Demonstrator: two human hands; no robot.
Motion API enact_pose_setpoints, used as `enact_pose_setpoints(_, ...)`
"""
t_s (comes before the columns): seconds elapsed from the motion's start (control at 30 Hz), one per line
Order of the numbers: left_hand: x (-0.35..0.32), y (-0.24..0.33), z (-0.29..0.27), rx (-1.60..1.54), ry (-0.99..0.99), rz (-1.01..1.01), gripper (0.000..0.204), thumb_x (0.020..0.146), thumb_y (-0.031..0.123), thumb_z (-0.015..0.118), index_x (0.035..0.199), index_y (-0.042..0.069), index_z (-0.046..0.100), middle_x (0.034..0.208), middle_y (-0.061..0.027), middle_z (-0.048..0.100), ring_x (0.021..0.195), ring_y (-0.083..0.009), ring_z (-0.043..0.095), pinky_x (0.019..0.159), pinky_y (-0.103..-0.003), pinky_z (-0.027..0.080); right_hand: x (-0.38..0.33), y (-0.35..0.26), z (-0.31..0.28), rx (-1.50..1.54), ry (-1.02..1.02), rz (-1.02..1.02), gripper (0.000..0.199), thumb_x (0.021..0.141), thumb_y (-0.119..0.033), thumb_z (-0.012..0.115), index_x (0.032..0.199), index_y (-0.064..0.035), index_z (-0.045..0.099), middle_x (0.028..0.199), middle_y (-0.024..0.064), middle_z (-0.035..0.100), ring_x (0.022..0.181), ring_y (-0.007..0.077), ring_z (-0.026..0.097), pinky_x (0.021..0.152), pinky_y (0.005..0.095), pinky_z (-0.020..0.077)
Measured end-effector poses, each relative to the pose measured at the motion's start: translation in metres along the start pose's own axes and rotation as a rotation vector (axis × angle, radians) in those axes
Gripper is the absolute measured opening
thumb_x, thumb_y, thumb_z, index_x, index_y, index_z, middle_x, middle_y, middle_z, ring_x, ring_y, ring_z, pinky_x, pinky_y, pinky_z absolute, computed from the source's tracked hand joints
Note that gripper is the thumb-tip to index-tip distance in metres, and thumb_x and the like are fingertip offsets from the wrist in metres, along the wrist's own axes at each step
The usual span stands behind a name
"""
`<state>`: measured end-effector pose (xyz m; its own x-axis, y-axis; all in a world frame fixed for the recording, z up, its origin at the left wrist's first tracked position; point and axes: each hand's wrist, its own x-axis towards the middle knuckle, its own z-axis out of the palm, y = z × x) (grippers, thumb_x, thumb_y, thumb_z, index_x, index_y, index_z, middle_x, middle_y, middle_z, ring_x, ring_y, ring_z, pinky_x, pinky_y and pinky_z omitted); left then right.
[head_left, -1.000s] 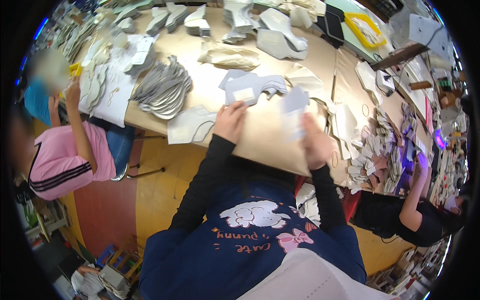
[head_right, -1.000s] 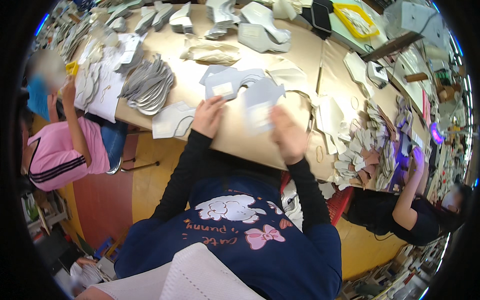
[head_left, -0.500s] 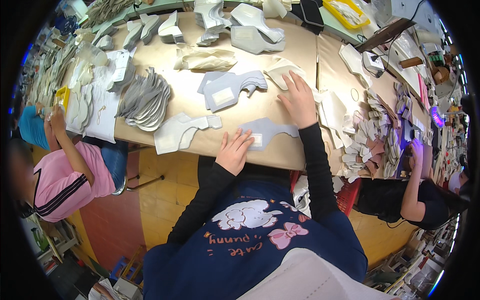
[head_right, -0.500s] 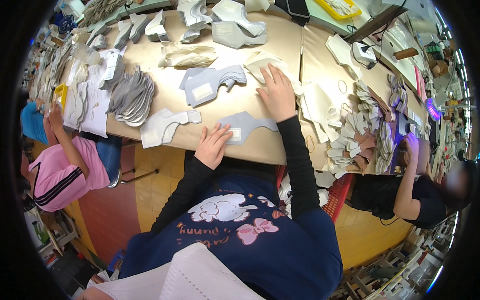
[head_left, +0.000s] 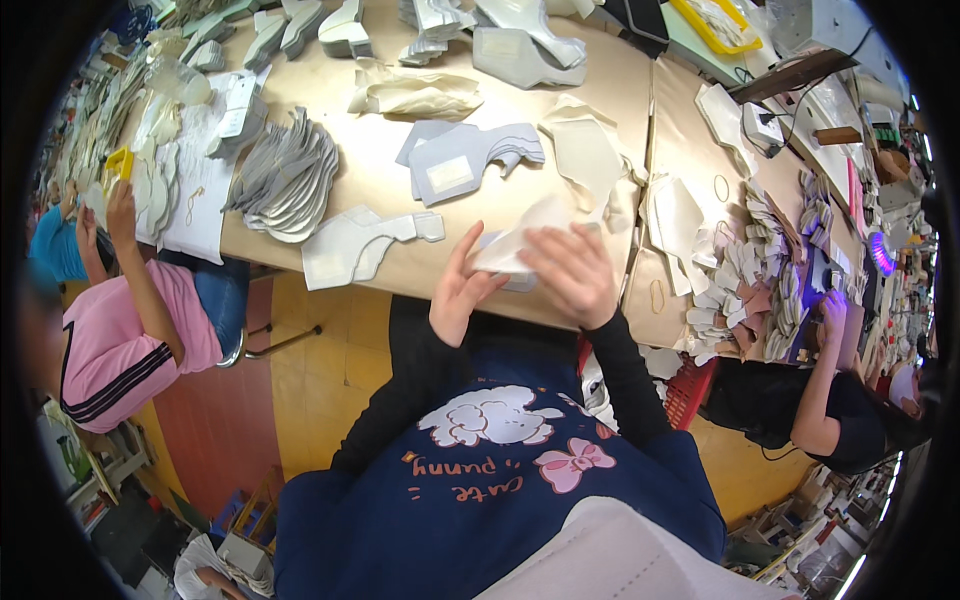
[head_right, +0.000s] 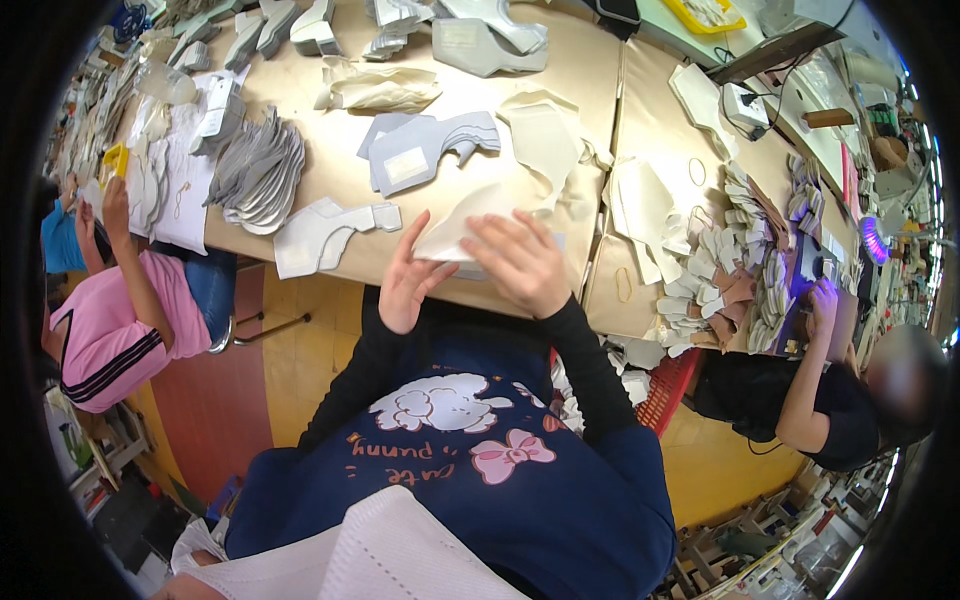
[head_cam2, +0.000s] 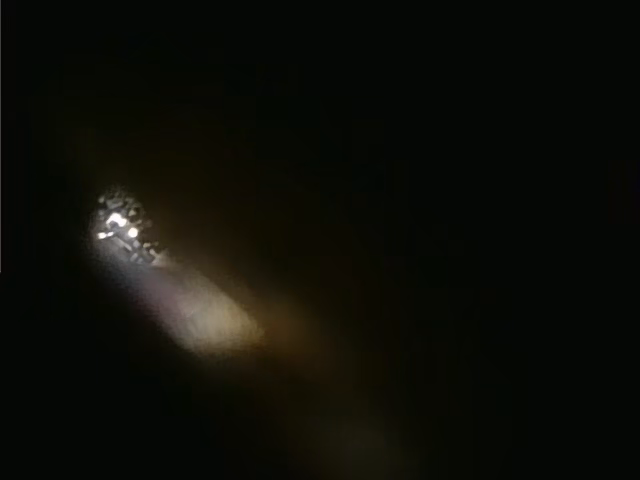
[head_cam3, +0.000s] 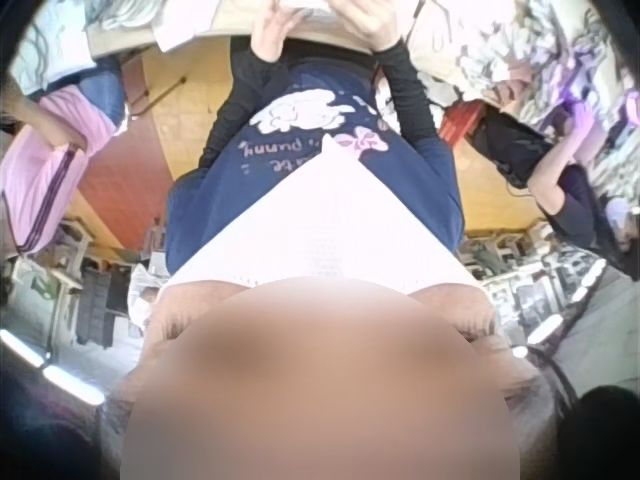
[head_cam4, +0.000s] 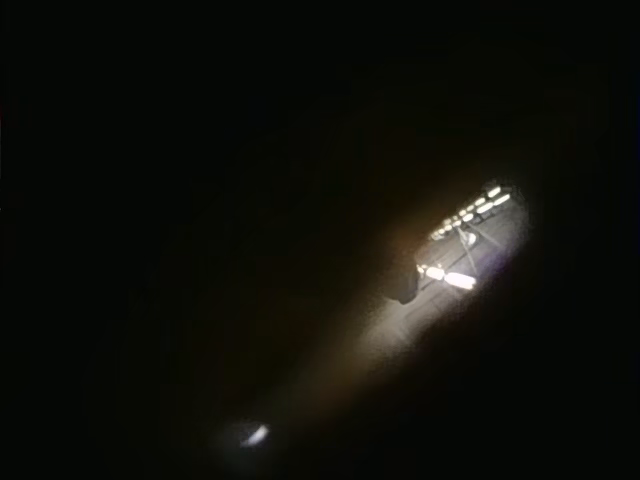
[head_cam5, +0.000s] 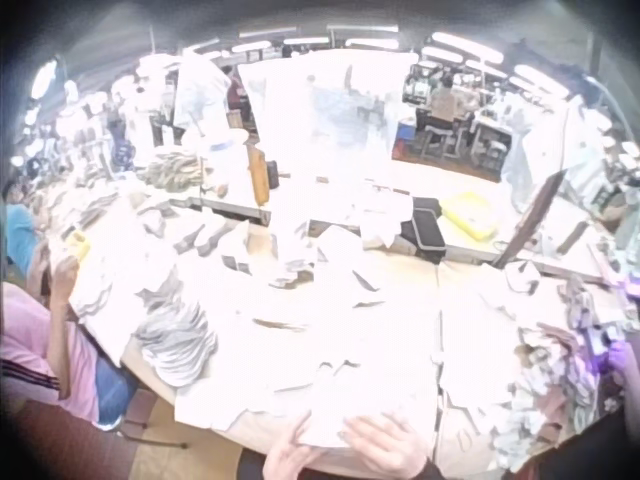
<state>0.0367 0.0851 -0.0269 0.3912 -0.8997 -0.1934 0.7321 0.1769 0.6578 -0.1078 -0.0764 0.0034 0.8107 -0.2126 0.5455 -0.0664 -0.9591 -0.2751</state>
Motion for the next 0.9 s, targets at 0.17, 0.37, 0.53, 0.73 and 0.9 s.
enact_pose_setpoints(0.17, 0.019, -0.001, -0.008, 0.572, 0.138, -0.032, 0.034, 0.097, 0.011, 0.061, 0.127, -0.004, 0.059, 0.118, -0.0087, 0.065, 0.108, -0.0129, 0.059, 0.095, -0.027, 0.046, -0.017, -0.016, 0.009, 0.175, -0.184, 0.077, 0.049, 0.079, -0.022, 0.072, 0.127, -0.014, 0.063, 0.137, 0.0057, 0.057, 0.125, 0.0231, 0.054, 0.108, 0.0443, 0.038)
enact_pose_setpoints(0.37, 0.015, 0.005, -0.01, 0.693, 0.105, 0.016, 0.032, 0.097, 0.012, 0.061, 0.124, -0.005, 0.061, 0.112, -0.0066, 0.068, 0.101, -0.0106, 0.061, 0.091, -0.025, 0.047, -0.023, 0.025, 0.003, -0.053, -0.086, 0.455, 0.028, 0.087, -0.021, 0.065, 0.114, -0.014, 0.067, 0.114, 0.0025, 0.067, 0.127, 0.0272, 0.05, 0.118, 0.0523, 0.0154)
enact_pose_setpoints(0.53, 0.008, 0.026, -0.019, 0.553, 0.247, 0.154, 0.028, 0.096, 0.011, 0.062, 0.12, -0.005, 0.063, 0.108, -0.0071, 0.069, 0.095, -0.0106, 0.063, 0.086, -0.024, 0.048, -0.025, 0.063, -0.015, -0.304, -0.135, 0.549, 0.014, 0.093, -0.023, 0.059, 0.09, -0.016, 0.071, 0.105, -0.0034, 0.068, 0.126, 0.0265, 0.05, 0.118, 0.058, 0.005)
enact_pose_setpoints(0.73, 0.0, 0.045, -0.032, 0.47, 0.172, 0.071, 0.029, 0.099, 0.012, 0.056, 0.121, -0.005, 0.062, 0.108, -0.0073, 0.069, 0.093, -0.01, 0.064, 0.082, -0.022, 0.049, -0.001, 0.048, -0.049, -0.045, 0.065, 0.596, 0.018, 0.087, -0.012, 0.066, 0.104, -0.0092, 0.07, 0.114, 0.0055, 0.066, 0.122, 0.0299, 0.053, 0.113, 0.0479, 0.027)
enact_pose_setpoints(0.9, -0.006, 0.028, -0.004, 0.361, -0.045, -0.108, 0.034, 0.104, 0.018, 0.048, 0.126, -0.005, 0.06, 0.114, -0.0059, 0.066, 0.104, -0.0102, 0.059, 0.094, -0.025, 0.044, 0.024, -0.01, -0.041, 0.593, -0.28, 0.483, 0.062, 0.077, -0.002, 0.072, 0.136, -0.0051, 0.053, 0.134, 0.0152, 0.058, 0.13, 0.0304, 0.051, 0.106, 0.0366, 0.0401)
